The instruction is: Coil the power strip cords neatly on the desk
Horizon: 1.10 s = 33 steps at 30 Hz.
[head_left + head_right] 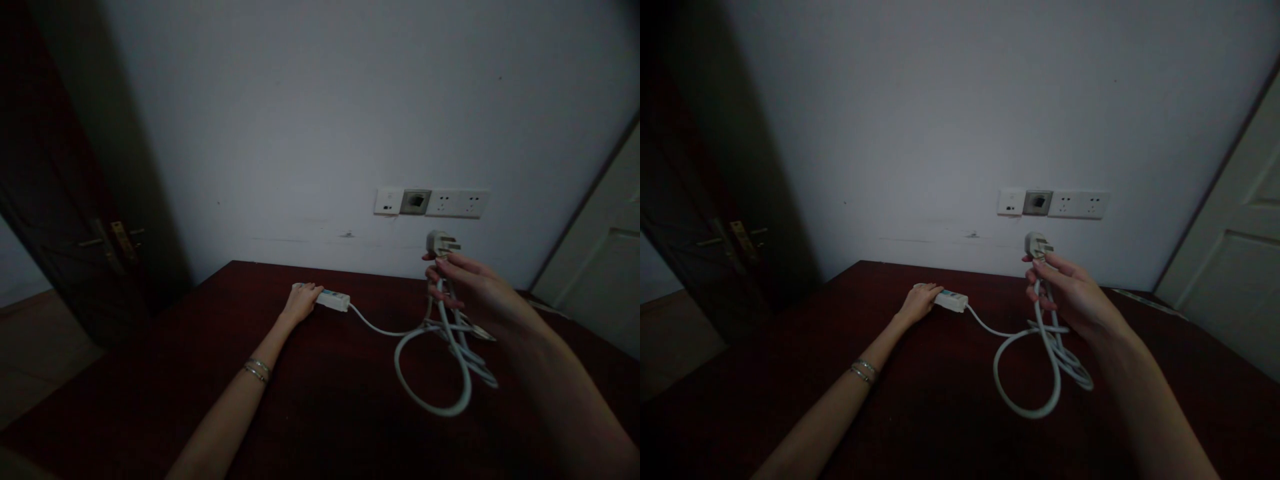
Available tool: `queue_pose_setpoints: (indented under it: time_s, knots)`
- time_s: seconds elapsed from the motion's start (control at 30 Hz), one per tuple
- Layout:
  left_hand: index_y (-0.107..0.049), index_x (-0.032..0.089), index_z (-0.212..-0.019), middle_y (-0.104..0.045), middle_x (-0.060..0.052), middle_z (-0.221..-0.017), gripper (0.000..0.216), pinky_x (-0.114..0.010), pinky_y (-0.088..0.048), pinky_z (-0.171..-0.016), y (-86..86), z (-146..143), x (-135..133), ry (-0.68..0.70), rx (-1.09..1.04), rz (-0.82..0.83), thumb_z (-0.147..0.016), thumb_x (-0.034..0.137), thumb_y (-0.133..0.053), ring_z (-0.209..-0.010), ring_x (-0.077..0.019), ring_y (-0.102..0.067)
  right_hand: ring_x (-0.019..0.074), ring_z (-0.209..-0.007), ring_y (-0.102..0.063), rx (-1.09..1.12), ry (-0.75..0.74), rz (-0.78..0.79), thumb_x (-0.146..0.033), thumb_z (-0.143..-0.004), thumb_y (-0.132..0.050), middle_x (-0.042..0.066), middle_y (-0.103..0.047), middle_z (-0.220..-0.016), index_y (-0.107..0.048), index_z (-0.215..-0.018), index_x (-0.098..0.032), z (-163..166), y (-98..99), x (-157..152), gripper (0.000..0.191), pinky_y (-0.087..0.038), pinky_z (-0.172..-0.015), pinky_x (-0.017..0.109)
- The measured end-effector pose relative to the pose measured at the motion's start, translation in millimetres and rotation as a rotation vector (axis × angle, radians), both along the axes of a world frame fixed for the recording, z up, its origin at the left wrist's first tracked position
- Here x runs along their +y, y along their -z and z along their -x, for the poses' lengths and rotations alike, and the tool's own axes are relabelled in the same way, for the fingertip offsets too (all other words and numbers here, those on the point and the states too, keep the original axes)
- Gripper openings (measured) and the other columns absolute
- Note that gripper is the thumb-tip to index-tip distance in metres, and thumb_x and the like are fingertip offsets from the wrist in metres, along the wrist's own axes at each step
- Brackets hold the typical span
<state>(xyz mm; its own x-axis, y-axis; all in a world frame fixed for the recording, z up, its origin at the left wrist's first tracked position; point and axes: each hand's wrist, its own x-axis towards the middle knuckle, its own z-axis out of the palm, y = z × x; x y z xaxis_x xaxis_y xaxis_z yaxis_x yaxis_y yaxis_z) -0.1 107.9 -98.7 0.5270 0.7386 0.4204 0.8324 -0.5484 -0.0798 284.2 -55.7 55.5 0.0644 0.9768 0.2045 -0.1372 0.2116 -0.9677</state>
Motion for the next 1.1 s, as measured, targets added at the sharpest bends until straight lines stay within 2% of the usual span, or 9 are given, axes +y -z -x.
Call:
queue_pose_setpoints:
  time_s: [0.3,0.67,0.8,1.1]
  knots:
    - [-0.050,0.021,-0.124,-0.052,-0.011,-0.127,0.045,-0.036,-0.033,-0.101,1.2,-2.7,-0.8,0.006,0.023,0.046,-0.082,0.010,-0.044,-0.118,-0.0212,-0.047,0.0093,-0.048,-0.052,-0.032,-0.074,0.054,-0.037,-0.068,-0.069,-0.002,-0.050,-0.063,-0.058,-0.086,-0.019,10.4,16.9,16.2,0.027,-0.027,-0.033,0.016]
    - [-0.053,0.022,-0.118,-0.057,-0.009,-0.119,0.043,-0.034,-0.035,-0.098,2.9,-3.8,-2.8,0.044,0.047,0.072,-0.079,0.006,-0.044,-0.113,-0.0200,-0.051,0.0090,-0.048,-0.051,-0.011,-0.110,0.097,-0.035,-0.071,-0.067,-0.003,-0.049,-0.062,-0.056,-0.086,-0.020,13.8,22.7,20.3,0.025,-0.026,-0.034,0.016]
    - [-0.056,0.022,-0.115,-0.060,-0.009,-0.114,0.044,-0.035,-0.035,-0.097,-2.9,-2.1,-2.9,0.079,0.063,0.107,-0.077,0.003,-0.045,-0.111,-0.0198,-0.053,0.0091,-0.049,-0.052,-0.013,-0.107,0.088,-0.035,-0.071,-0.067,-0.003,-0.050,-0.063,-0.056,-0.086,-0.020,12.9,23.8,20.9,0.024,-0.026,-0.035,0.016]
    - [-0.059,0.024,-0.113,-0.063,-0.006,-0.112,0.044,-0.028,-0.041,-0.090,-23.3,8.4,2.8,0.200,0.092,0.326,-0.073,0.007,-0.051,-0.105,-0.0185,-0.057,0.0089,-0.047,-0.052,0.003,-0.114,0.091,-0.036,-0.071,-0.067,-0.003,-0.049,-0.062,-0.056,-0.088,-0.020,11.6,25.2,22.5,0.026,-0.025,-0.033,0.015]
